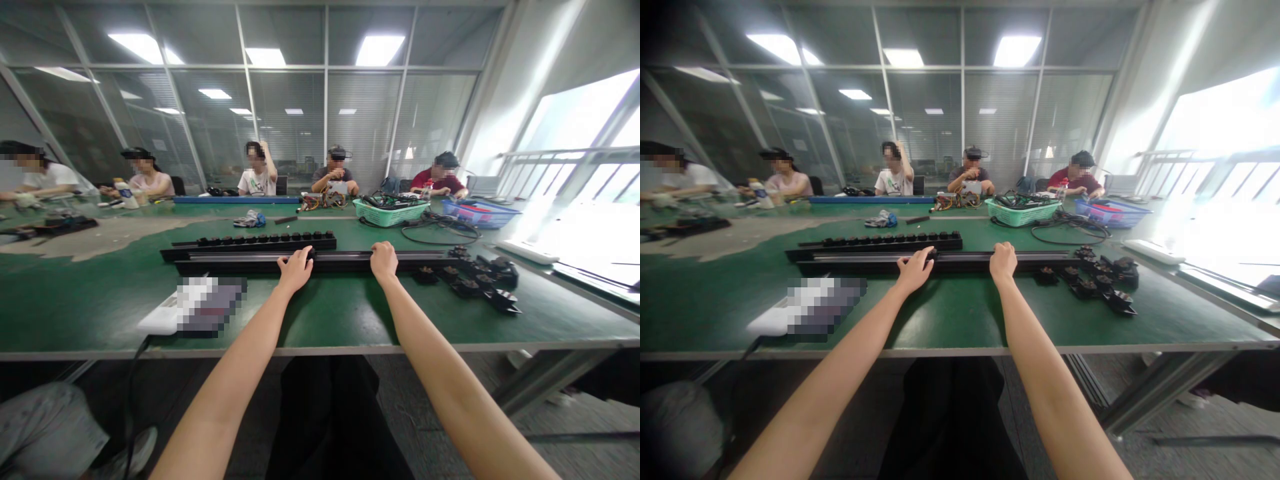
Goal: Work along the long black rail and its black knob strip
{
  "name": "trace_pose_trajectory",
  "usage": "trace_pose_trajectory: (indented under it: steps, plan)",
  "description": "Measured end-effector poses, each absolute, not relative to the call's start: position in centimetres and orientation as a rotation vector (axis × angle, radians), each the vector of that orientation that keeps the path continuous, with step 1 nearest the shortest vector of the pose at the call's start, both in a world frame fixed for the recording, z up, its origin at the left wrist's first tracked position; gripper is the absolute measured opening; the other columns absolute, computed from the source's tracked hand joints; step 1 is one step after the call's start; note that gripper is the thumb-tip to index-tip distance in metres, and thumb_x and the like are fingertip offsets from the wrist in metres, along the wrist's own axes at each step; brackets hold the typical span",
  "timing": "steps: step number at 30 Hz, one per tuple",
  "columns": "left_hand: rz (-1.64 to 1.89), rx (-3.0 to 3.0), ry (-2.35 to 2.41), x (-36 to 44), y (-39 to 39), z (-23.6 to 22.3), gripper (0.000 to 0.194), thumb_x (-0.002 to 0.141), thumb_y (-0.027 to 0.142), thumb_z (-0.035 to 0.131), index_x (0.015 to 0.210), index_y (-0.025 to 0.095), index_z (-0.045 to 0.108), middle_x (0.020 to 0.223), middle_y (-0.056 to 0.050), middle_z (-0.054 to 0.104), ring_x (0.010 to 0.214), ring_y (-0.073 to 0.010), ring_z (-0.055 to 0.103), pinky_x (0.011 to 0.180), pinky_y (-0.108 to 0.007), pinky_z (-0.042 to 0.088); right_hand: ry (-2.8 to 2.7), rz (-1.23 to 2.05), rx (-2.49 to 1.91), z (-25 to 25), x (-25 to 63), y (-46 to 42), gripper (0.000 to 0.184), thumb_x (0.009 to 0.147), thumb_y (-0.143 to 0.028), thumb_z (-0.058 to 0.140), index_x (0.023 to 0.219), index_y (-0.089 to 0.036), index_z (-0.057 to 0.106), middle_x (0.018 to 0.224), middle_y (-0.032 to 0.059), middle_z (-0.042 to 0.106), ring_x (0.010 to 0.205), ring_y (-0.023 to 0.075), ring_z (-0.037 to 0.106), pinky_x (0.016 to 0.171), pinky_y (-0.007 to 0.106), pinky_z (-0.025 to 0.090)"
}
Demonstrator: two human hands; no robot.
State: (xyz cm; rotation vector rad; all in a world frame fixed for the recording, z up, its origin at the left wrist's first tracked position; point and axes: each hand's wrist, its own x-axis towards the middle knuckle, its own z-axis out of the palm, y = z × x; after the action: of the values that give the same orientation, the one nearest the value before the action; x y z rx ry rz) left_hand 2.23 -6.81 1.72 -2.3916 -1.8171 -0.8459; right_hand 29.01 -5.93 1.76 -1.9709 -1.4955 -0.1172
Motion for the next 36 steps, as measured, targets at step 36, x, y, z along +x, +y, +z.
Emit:
trace_pose_trajectory:
  steps: [36]
  plan:
    - [-0.863, -2.397, -1.820, 2.26, -6.68, 1.54, 0.050, 0.105, 0.030, 0.037, 0.154, 0.030, 0.047, 0.151, -0.011, 0.062, 0.139, -0.0273, 0.055, 0.118, -0.055, 0.029, -1.421, -0.075, -2.052, 2.11, 28.89, -6.58, 0.048, 0.099, -0.004, 0.035, 0.123, -0.018, 0.074, 0.130, 0.0183, 0.061, 0.122, 0.0282, 0.056, 0.090, 0.035, 0.052]
